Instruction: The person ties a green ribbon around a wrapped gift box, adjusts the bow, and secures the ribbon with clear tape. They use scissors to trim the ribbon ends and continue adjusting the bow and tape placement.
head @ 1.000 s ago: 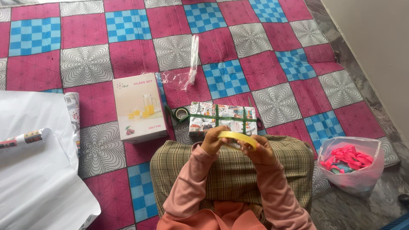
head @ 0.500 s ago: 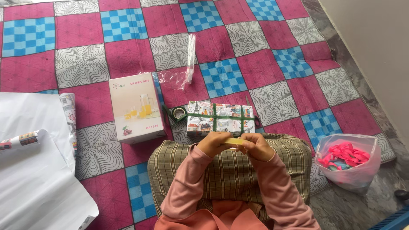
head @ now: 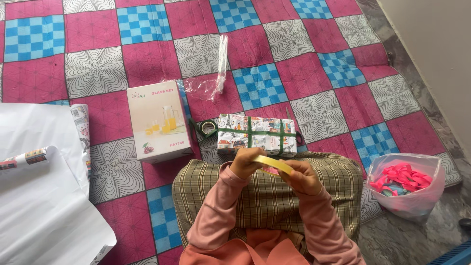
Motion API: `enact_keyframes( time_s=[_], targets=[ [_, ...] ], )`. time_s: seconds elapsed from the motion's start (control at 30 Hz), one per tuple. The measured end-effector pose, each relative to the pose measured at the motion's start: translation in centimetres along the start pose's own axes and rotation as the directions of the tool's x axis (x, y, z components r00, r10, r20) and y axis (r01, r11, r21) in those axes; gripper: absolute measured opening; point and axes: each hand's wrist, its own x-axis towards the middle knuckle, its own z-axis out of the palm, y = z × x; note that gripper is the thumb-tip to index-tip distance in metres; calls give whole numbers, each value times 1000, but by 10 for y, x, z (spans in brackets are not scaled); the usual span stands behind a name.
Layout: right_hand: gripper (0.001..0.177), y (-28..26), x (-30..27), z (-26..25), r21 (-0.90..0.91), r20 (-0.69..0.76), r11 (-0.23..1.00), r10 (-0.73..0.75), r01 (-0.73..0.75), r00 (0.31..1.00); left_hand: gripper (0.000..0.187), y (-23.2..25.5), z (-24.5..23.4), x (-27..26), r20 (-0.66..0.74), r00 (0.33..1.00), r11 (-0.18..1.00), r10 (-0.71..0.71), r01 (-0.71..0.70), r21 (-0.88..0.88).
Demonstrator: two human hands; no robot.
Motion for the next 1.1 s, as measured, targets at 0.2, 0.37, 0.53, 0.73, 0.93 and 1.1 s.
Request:
enact_keyframes(
  time_s=[0.2, 0.37, 0.53, 0.73, 0.93, 1.1],
  targets=[
    [59, -5, -7, 6, 50, 162, 999, -1, -7, 987, 14, -26, 5, -13, -20, 999, 978, -46, 41, -204],
    [61, -6, -8, 12, 148, 170, 988, 14, -40, 985, 30, -44, 18, -22, -82, 991, 840, -105, 44, -540],
    [54, -4, 0, 24, -18, 110, 997, -71, 73, 991, 35, -69, 42, -22, -152, 970, 433, -190, -56, -900],
    [46, 13, 23, 63, -259, -70, 946, -220, 195, 973, 35, -74, 45, -19, -299, 860, 239, -415, -214, -947],
    [41, 13, 32, 58, -325, -252, 939, -199, 111, 947, 21, -18, 48, 24, -548, 637, 729, -543, 33, -683],
    [32, 10, 27, 35, -239, -412, 968, -30, -76, 910, 47, 23, 26, 27, -264, 886, 753, 380, -131, 645]
  ],
)
